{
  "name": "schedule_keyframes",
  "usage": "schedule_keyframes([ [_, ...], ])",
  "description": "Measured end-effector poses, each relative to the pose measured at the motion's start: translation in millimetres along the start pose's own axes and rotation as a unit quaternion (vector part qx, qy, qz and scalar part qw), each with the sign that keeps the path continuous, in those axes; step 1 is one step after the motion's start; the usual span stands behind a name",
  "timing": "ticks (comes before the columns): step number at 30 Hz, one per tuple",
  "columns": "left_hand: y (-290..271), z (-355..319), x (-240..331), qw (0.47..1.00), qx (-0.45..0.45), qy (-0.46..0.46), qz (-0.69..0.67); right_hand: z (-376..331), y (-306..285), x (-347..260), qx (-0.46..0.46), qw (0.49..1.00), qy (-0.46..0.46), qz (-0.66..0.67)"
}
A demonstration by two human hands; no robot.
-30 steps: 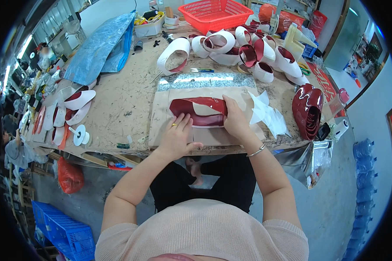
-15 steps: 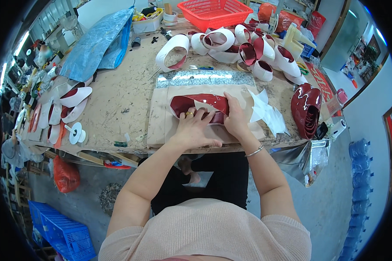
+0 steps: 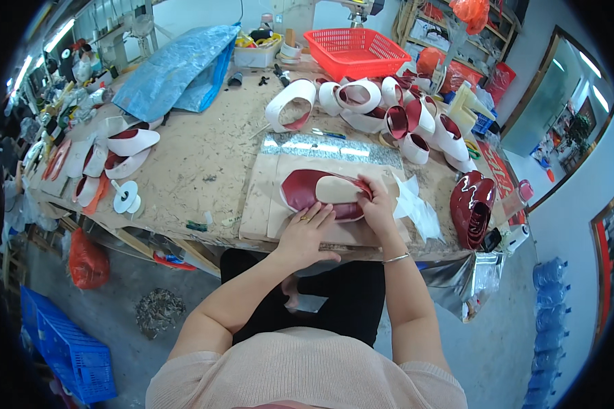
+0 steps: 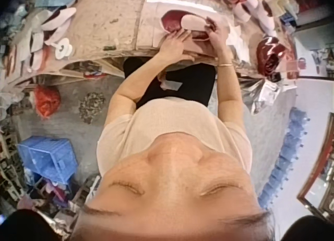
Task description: The recorder is assembling components of shoes by applying adhesive and lining to the uppers on a workbench.
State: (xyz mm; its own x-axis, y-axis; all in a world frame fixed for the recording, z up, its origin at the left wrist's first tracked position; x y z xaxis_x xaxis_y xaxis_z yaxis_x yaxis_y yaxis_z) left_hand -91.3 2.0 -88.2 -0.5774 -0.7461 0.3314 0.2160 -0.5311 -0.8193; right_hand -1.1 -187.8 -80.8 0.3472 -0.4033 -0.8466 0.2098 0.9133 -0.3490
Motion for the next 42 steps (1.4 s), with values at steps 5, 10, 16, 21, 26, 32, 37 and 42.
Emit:
schedule_keyframes([
  [5, -44, -6, -36, 0.995, 0.085, -0.032, -0.042, 11, 12, -41, -0.150, 0.972, 0.174, -0.044],
  [10, -28, -6, -30, 0.995, -0.002, -0.017, 0.096, 54, 37, -38, -0.233, 0.941, 0.134, -0.206],
  [16, -28, -7, -28, 0.995, 0.002, -0.018, 0.094, 91, 80, -61, -0.310, 0.852, -0.134, -0.400],
  [21, -30, -8, -22, 0.990, 0.034, -0.036, 0.131, 117, 122, -42, -0.382, 0.816, -0.095, -0.423],
  [26, -32, -19, -16, 0.988, 0.011, -0.051, 0.143, 133, 125, -26, -0.392, 0.830, -0.065, -0.391],
  [32, -57, 12, -30, 0.989, -0.034, -0.118, 0.080, 132, 125, -22, -0.400, 0.847, -0.051, -0.347],
  [37, -36, 46, -59, 0.988, -0.033, -0.085, 0.121, 131, 104, -23, -0.404, 0.840, -0.061, -0.357],
  [42, -19, 29, -74, 0.983, 0.022, -0.004, 0.180, 119, 108, -36, -0.435, 0.784, -0.004, -0.442],
])
Point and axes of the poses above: each hand's wrist, its own z-axis towards the middle knuckle, its own y-axis out of the palm, x = y × z, the point moved 3 cm from there along z, towards the middle knuckle, and after that the axes turned 9 degrees about x, right-handed, at the moved point
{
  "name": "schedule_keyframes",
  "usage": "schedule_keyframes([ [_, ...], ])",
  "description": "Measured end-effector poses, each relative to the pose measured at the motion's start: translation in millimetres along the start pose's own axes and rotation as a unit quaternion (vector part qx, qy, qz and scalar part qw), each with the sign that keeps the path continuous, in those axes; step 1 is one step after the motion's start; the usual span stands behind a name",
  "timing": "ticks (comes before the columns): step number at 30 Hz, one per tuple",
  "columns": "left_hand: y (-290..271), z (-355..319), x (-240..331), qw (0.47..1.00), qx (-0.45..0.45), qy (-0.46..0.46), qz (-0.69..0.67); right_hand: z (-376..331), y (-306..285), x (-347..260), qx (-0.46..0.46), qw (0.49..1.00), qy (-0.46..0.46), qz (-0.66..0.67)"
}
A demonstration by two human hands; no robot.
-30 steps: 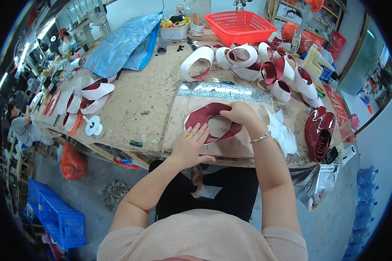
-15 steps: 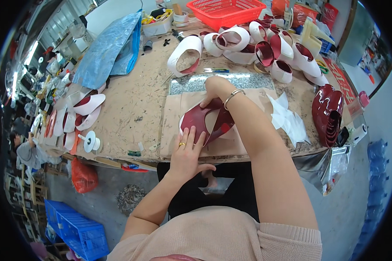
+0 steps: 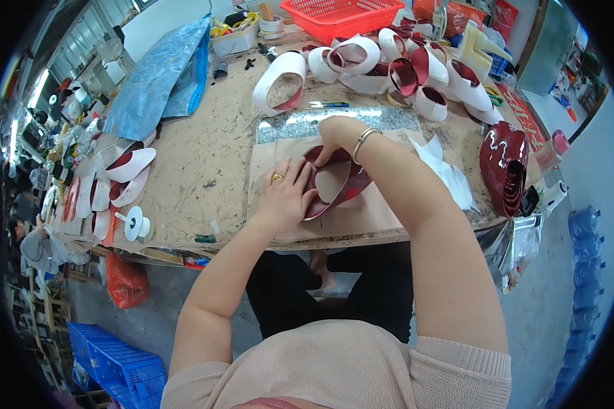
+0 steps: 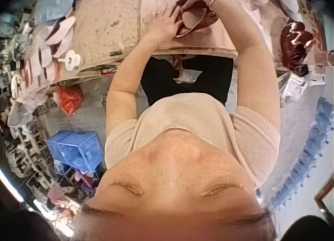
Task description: The recorder is assembling components of shoes by applying adhesive and lining to the uppers on a workbench.
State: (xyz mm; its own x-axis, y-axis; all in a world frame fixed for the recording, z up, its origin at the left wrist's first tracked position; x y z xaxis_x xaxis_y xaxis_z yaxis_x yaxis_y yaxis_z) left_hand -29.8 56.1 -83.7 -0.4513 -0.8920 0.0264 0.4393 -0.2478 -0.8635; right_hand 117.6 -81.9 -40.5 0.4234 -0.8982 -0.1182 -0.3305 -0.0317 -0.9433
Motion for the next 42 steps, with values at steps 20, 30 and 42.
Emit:
schedule_keyframes([
  [20, 11, 33, -2, 0.976, -0.117, -0.132, -0.128, 32, -8, 19, -0.003, 0.990, -0.006, -0.140],
  [30, -26, -23, 16, 0.981, -0.113, -0.150, -0.055, 10, -11, 14, 0.038, 0.995, 0.025, -0.087],
  [42, -30, -54, 23, 0.990, 0.016, -0.137, -0.032, -37, 8, 57, 0.149, 0.909, -0.046, 0.386],
])
Point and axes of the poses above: each hand's wrist, its own z-axis towards the middle knuckle, its own y-axis out of the palm, x = y × z, the point moved 3 cm from there along z, towards the middle knuckle, and after that the axes turned 9 degrees about x, right-handed, at the moved point
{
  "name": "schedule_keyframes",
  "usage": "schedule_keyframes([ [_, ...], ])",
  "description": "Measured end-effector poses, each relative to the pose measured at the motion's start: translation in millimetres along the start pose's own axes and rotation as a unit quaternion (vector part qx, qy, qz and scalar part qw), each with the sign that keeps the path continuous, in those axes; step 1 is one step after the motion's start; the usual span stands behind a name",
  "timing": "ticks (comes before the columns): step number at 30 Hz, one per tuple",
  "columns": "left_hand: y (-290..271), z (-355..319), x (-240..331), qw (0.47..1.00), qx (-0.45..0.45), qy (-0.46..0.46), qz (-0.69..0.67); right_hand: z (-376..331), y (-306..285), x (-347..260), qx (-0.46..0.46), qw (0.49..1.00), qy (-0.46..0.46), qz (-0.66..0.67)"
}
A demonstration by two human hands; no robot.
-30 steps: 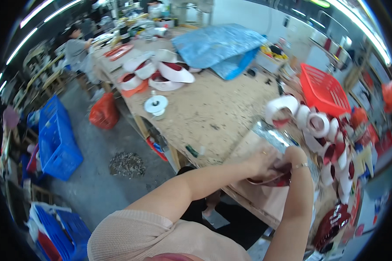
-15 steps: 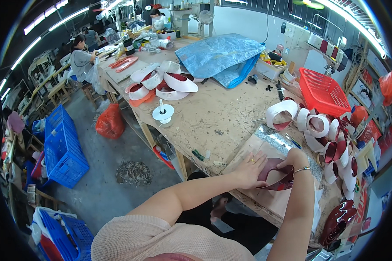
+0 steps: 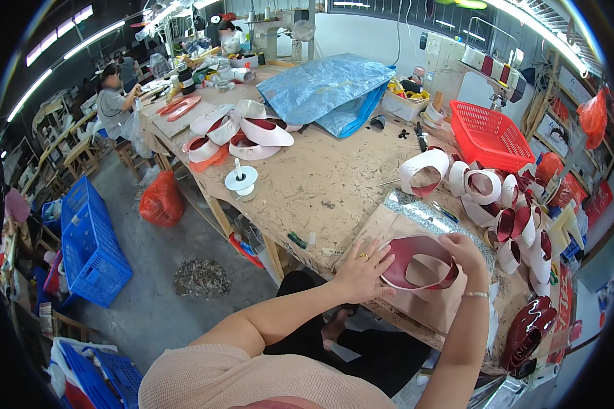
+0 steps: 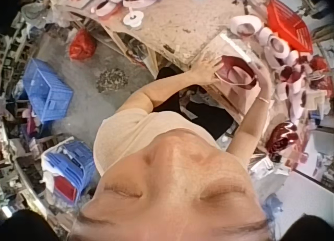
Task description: The recorder is assembling components of shoes by applying adhesive and lining to the uppers on a workbench.
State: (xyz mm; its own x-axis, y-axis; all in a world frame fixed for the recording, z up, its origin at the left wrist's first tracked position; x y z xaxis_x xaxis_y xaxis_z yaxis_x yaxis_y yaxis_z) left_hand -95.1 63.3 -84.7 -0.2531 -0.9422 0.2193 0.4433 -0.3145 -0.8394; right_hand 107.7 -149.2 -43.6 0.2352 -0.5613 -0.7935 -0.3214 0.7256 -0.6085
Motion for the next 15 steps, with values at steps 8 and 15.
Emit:
schedule_keyframes([
  [8, -4, -1, 1, 0.983, 0.054, -0.027, -0.171, -109, 24, -30, 0.174, 0.960, 0.010, 0.221],
  [15, -22, -18, 30, 0.451, 0.066, -0.317, -0.831, -195, 117, -112, 0.299, 0.874, -0.367, -0.109],
])
Point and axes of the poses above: each hand's wrist, its own z-axis towards the middle knuckle, its own y-axis out of the palm, x = y × z, the point moved 3 cm from there along z, towards the middle knuckle, and after that the axes turned 9 degrees about x, right-handed, at the moved point
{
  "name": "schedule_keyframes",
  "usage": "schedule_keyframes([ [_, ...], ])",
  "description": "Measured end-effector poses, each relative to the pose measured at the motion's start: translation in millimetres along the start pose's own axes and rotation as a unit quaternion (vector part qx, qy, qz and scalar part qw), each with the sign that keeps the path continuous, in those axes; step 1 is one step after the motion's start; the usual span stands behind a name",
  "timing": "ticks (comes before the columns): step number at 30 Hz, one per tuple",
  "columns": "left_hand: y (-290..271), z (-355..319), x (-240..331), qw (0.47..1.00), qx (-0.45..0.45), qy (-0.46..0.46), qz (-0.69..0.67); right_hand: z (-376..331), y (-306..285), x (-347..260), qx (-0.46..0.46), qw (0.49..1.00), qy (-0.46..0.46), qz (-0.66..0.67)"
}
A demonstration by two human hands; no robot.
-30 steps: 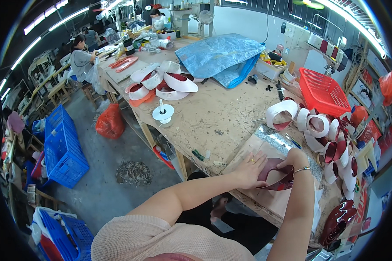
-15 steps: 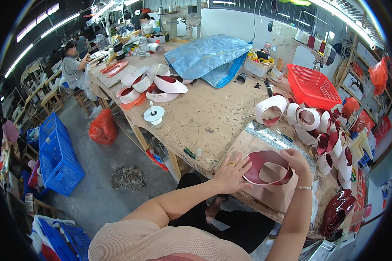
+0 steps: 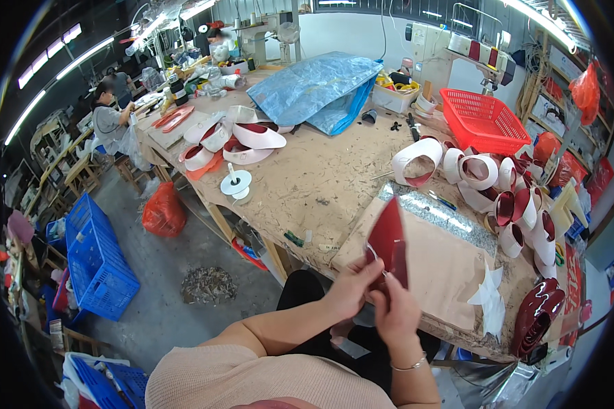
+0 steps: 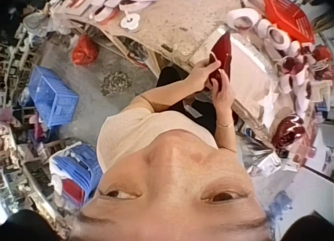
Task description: The recorder is assembling components of shoes by applying adhesive and lining to the uppers on a workbench.
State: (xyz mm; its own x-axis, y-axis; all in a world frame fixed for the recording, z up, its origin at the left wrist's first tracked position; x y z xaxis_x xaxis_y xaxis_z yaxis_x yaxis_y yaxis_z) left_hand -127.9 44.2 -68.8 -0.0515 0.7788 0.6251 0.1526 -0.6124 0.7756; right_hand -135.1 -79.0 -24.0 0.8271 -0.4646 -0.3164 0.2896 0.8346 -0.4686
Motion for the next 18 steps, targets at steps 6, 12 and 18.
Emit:
schedule_keyframes([
  [6, -17, -10, 25, 0.992, 0.067, 0.061, -0.091, -28, 24, -17, -0.015, 0.990, 0.104, 0.099],
  [12, -27, -7, 40, 0.989, 0.084, 0.114, 0.036, -22, 26, -8, -0.055, 0.990, 0.034, 0.122],
  [18, 48, -67, 118, 0.866, 0.060, 0.470, 0.161, -13, 8, 28, 0.032, 0.994, 0.037, -0.099],
])
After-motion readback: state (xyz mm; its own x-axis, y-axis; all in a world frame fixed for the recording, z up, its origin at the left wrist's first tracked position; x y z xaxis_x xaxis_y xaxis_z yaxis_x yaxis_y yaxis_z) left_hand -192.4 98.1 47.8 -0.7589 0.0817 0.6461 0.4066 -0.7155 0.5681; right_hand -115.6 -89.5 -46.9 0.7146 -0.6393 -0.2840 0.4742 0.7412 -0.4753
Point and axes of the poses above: each hand's wrist, its own z-axis towards the middle knuckle, its own y-axis out of the palm, x = y × z, the point moved 3 cm from there along z, towards the middle knuckle, and after that the axes turned 9 degrees about x, right-handed, at the moved point
